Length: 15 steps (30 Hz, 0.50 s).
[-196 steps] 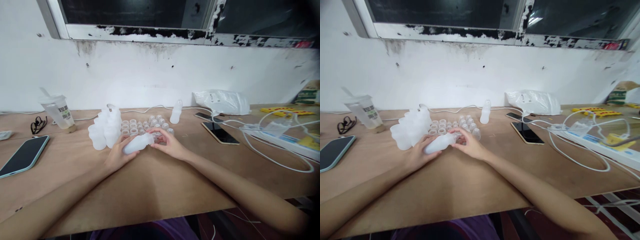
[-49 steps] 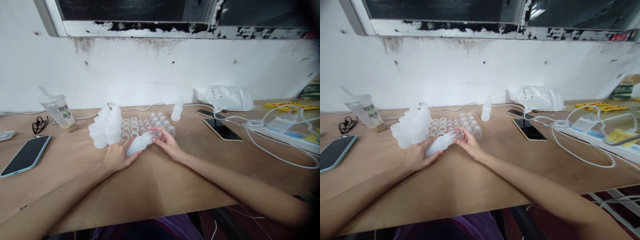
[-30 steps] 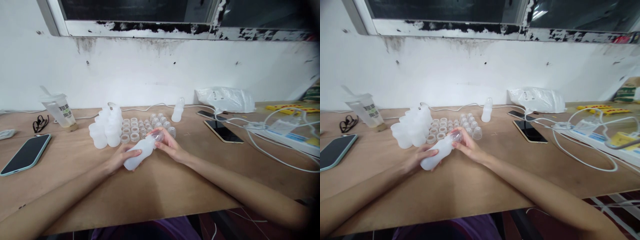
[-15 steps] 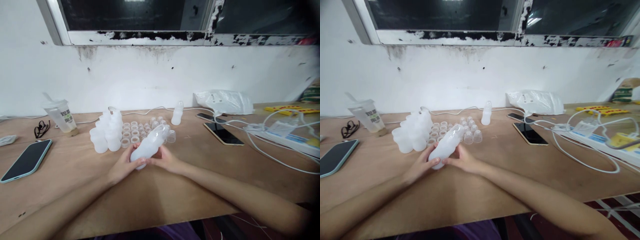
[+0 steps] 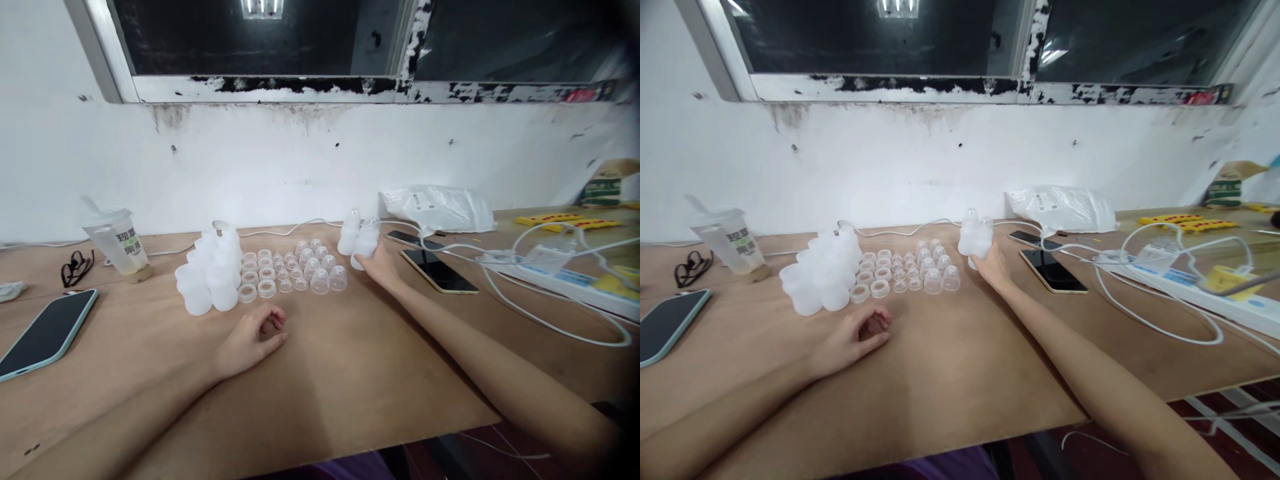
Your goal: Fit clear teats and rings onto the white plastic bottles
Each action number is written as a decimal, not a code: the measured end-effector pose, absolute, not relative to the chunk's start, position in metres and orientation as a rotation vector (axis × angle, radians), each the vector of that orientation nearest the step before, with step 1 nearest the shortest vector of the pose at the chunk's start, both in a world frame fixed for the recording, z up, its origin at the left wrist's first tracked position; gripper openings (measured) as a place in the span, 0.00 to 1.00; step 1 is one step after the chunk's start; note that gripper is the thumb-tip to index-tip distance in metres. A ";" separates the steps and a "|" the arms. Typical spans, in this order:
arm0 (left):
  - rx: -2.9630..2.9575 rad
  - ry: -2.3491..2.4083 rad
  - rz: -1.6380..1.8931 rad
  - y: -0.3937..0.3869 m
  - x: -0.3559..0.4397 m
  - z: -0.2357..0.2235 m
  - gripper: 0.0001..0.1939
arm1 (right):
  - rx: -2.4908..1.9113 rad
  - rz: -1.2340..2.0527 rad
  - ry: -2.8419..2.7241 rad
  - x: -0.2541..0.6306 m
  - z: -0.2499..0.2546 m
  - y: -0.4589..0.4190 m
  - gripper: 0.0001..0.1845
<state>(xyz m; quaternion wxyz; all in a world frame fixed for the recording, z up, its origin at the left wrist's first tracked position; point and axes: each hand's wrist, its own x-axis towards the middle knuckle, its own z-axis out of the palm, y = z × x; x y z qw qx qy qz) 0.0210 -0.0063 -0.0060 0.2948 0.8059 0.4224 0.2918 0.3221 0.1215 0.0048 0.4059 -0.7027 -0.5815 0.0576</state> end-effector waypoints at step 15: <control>2.222 1.162 0.731 -0.007 0.021 -0.004 0.10 | -1.763 0.114 -1.510 0.331 -0.010 0.136 0.32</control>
